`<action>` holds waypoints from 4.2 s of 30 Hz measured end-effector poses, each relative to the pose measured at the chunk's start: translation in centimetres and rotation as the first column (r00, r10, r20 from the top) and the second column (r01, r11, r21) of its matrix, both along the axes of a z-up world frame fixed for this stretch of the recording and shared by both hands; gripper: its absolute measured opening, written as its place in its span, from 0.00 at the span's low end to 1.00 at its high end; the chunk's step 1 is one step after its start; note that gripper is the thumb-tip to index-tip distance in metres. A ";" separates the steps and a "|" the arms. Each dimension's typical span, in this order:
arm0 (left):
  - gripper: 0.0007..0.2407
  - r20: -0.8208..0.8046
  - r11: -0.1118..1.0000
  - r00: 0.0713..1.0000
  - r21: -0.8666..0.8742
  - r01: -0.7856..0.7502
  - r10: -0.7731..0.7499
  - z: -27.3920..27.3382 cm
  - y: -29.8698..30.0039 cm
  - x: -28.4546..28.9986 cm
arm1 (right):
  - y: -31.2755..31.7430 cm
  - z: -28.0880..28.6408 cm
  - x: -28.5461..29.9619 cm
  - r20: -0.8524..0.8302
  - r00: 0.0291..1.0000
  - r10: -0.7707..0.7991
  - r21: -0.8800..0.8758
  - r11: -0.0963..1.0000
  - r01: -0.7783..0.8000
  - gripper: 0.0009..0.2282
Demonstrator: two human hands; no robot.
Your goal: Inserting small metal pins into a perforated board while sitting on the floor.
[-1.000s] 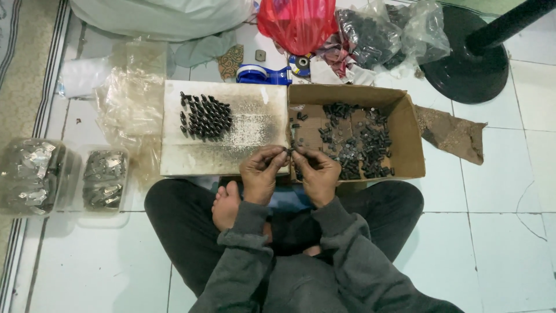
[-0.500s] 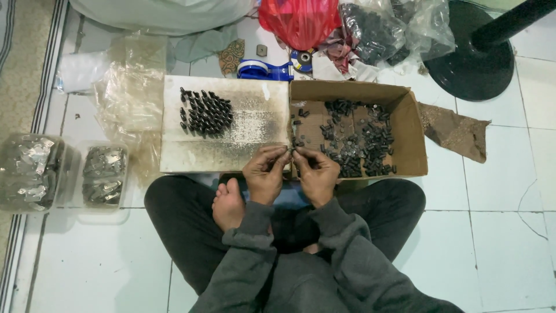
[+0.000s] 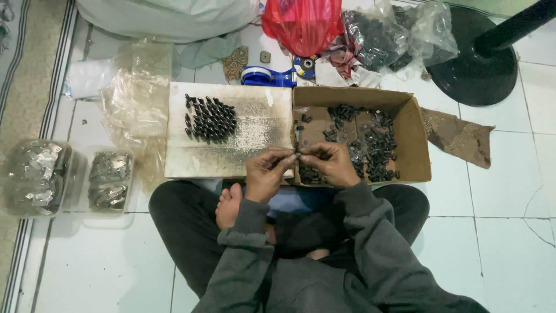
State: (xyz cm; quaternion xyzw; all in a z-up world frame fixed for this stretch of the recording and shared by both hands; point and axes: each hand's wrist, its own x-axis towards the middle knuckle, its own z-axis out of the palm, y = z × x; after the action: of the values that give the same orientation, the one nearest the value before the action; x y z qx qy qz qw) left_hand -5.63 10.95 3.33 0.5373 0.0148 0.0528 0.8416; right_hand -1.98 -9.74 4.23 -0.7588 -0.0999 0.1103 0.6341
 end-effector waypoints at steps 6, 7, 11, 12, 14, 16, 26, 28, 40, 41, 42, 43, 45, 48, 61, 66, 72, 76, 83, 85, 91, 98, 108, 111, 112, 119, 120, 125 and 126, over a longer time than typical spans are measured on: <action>0.05 0.077 0.997 0.995 0.004 -0.071 0.070 1.5 0.1 0.2 | 1.7 -1.9 -1.0 -0.004 0.970 -0.242 0.148 0.959 0.240 0.11; 0.05 0.077 0.998 0.995 0.005 -0.070 0.070 1.5 0.1 0.2 | 2.2 -2.1 -1.2 -0.005 0.970 -0.243 0.148 0.959 0.241 0.11; 0.04 0.104 0.994 0.990 0.047 -0.104 0.098 1.7 -0.2 0.0 | 3.5 -2.6 -2.0 0.039 0.931 -0.363 0.144 0.924 0.354 0.09; 0.04 0.114 0.993 0.988 0.050 -0.108 0.101 1.9 -0.3 0.1 | 3.7 -2.6 -2.0 0.061 0.920 -0.386 0.141 0.916 0.375 0.09; 0.06 0.092 0.993 0.990 0.048 -0.109 0.105 2.2 -0.2 -0.1 | 4.2 -1.9 -2.2 0.092 0.918 -0.385 0.139 0.918 0.371 0.08; 0.07 0.070 0.993 0.992 0.045 -0.109 0.106 2.0 -0.3 -0.3 | 4.5 -1.8 -2.3 0.124 0.915 -0.384 0.134 0.920 0.368 0.07; 0.07 -0.033 0.988 0.989 0.054 -0.144 0.146 -0.5 -1.3 -0.7 | 4.5 -3.6 -2.6 0.198 0.896 -0.398 0.056 0.917 0.395 0.04; 0.07 -0.017 0.983 0.986 0.086 -0.165 0.167 -0.6 -1.5 -1.0 | 4.4 -3.1 -2.9 0.210 0.898 -0.387 0.011 0.919 0.394 0.04; 0.05 -0.027 0.982 0.989 0.122 -0.141 0.145 -1.1 -0.9 -1.2 | 4.0 -1.2 -2.1 0.213 0.948 -0.238 -0.131 0.954 0.269 0.04; 0.05 -0.031 0.984 0.991 0.122 -0.129 0.134 -1.0 -0.8 -1.2 | 4.0 -0.9 -2.1 0.198 0.956 -0.217 -0.134 0.960 0.246 0.05; 0.05 -0.035 0.986 0.992 0.122 -0.117 0.122 -1.0 -0.7 -1.2 | 4.0 -0.7 -2.1 0.183 0.963 -0.197 -0.138 0.965 0.223 0.05; 0.05 -0.035 0.986 0.992 0.121 -0.117 0.122 -1.0 -0.6 -1.1 | 3.8 -1.5 -1.8 0.184 0.963 -0.197 -0.137 0.965 0.224 0.05; 0.04 -0.032 0.982 0.994 0.159 -0.101 0.107 -1.0 -0.5 -1.2 | 3.3 -3.0 -1.3 0.175 0.966 -0.192 -0.213 0.950 0.227 0.04; 0.05 -0.073 0.988 0.988 0.074 -0.133 0.138 -0.4 -0.5 -1.0 | 3.4 -3.0 -1.1 0.136 0.973 -0.187 -0.187 0.959 0.211 0.07; 0.06 -0.174 0.940 0.924 0.099 -0.328 0.341 -4.5 0.3 -0.8 | 8.7 -6.2 -1.6 0.027 0.948 -0.316 0.160 0.938 0.308 0.07; 0.05 -0.140 0.752 0.755 0.309 -0.582 0.641 -6.7 1.0 -1.0 | 12.9 -7.3 -1.1 0.172 0.922 -0.348 0.110 0.936 0.333 0.02; 0.08 -0.022 0.659 0.708 0.387 -0.645 0.706 -3.6 3.5 -0.8 | 16.8 -7.5 -0.2 0.218 0.936 -0.277 0.040 0.961 0.275 0.04; 0.09 -0.049 0.696 0.746 0.404 -0.593 0.664 -4.2 5.1 -0.1 | 17.9 -10.1 1.2 0.143 0.961 -0.239 0.128 0.967 0.222 0.08; 0.09 -0.110 0.698 0.767 0.510 -0.502 0.632 -5.8 6.1 1.3 | 18.8 -10.4 2.7 0.046 0.984 -0.174 0.194 0.968 0.162 0.08; 0.09 -0.115 0.692 0.765 0.527 -0.494 0.634 -6.3 6.3 1.6 | 18.9 -10.4 2.9 0.034 0.987 -0.157 0.187 0.971 0.148 0.09; 0.10 -0.165 0.741 0.781 0.479 -0.471 0.602 -8.5 6.4 2.2 | 18.8 -10.9 3.3 0.017 0.985 -0.172 0.149 0.975 0.167 0.08; 0.10 -0.193 0.761 0.785 0.459 -0.458 0.589 -8.9 6.5 2.1 | 18.2 -13.1 3.7 -0.007 0.987 -0.159 0.151 0.976 0.158 0.08; 0.05 -0.179 0.734 0.771 0.494 -0.466 0.611 -4.4 3.3 -0.2 | 14.9 -7.4 0.5 -0.056 0.970 -0.236 0.199 0.950 0.242 0.08; 0.04 -0.105 0.856 0.923 0.424 -0.296 0.371 -1.4 1.6 -1.2 | 9.2 -8.2 1.0 -0.022 0.958 -0.287 0.196 0.938 0.285 0.05; 0.04 -0.105 0.860 0.927 0.422 -0.286 0.360 -2.1 3.0 -2.9 | 6.4 -8.9 1.8 -0.021 0.954 -0.298 0.195 0.935 0.296 0.05; 0.09 -0.119 0.748 0.989 0.648 0.144 -0.087 -1.1 -5.4 0.5 | -6.6 -14.7 6.0 0.127 0.919 -0.373 -0.363 0.845 0.393 0.05; 0.11 -0.151 0.632 0.970 0.737 0.238 -0.188 -1.1 -6.5 0.7 | -7.4 -15.9 6.4 0.142 0.941 -0.306 -0.474 0.814 0.336 0.05; 0.07 -0.383 0.234 0.862 0.852 0.469 -0.332 1.4 -10.1 3.6 | -6.5 -20.1 8.6 0.007 0.993 -0.121 -0.754 0.651 0.085 0.12; 0.06 -0.430 0.234 0.858 0.836 0.496 -0.282 2.3 -10.4 4.3 | -5.8 -19.8 8.7 0.029 0.999 -0.027 -0.839 0.543 0.039 0.13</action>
State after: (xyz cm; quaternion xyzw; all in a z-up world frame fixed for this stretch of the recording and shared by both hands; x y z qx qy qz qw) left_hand -1.35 0.53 5.59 0.9043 -0.0726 -0.2113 0.3639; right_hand 6.72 -15.53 -15.59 -0.9719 -0.0246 0.1281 0.1958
